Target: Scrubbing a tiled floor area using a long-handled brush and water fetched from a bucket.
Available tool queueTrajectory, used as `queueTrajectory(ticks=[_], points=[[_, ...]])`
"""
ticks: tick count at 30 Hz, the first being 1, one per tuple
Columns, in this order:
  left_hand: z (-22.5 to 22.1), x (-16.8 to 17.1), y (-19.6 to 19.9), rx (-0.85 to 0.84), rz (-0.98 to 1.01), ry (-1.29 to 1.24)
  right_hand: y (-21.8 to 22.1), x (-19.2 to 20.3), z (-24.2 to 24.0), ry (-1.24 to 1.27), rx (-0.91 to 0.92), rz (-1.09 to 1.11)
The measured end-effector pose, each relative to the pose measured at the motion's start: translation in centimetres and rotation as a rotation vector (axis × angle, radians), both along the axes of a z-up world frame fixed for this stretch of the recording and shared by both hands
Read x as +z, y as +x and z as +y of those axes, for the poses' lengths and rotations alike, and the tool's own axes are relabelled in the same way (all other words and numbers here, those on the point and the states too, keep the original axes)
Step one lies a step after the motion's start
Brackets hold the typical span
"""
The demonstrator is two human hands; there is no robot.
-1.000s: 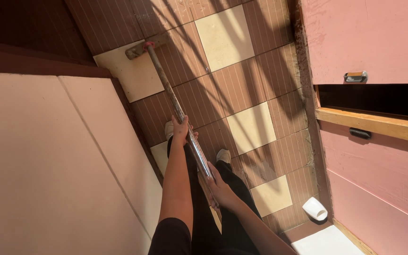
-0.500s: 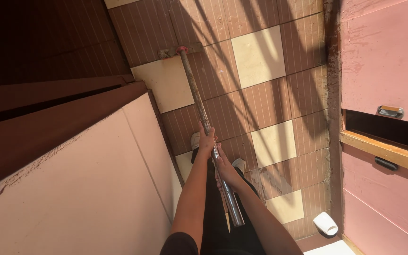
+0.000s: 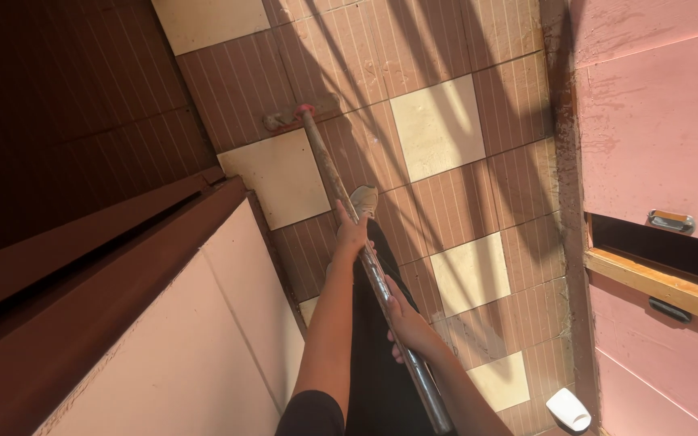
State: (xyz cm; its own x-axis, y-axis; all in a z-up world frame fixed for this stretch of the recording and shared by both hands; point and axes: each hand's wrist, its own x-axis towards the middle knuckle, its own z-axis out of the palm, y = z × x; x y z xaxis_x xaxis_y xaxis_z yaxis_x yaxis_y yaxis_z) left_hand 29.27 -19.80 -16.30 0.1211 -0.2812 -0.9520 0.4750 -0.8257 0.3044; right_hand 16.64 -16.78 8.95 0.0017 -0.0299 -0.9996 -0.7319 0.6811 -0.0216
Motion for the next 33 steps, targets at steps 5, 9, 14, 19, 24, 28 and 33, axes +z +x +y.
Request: queueTrajectory(ticks=[5,9,14,19,24,28,33], points=[[-10.9,-5.6,9.1,-0.034,-0.189,-0.147,7.4,-5.8,-7.2,-0.191,-0.043,-0.143],[-5.6,-1.4,1.2,0.021,-0.114,-0.071,0.2,-2.9,-5.0,-0.101,0.009,-0.094],[-5.4,4.3,-4.4,0.171,0.136,0.073,-5.0,2.3,-6.7,0.020,0.002,0.009],[-11.1,-0.4,-2.0,0.101,-0.210,-0.224,1.4,-0.8,-17.6,-0.055,0.010,-0.102],[-19.6,1.4,5.7,0.195,-0.159,-0.200,9.7,-6.9,-25.3,-0.187,0.050,-0.214],[-18.2,-1.2,4.7,0.037,-0.289,-0.227,9.4,-7.4,-24.3,-0.288,0.046,-0.321],[-14.8,1.3,-0.3,-0.062,-0.324,-0.203,4.7,-9.7,-21.1,-0.352,0.095,-0.310]])
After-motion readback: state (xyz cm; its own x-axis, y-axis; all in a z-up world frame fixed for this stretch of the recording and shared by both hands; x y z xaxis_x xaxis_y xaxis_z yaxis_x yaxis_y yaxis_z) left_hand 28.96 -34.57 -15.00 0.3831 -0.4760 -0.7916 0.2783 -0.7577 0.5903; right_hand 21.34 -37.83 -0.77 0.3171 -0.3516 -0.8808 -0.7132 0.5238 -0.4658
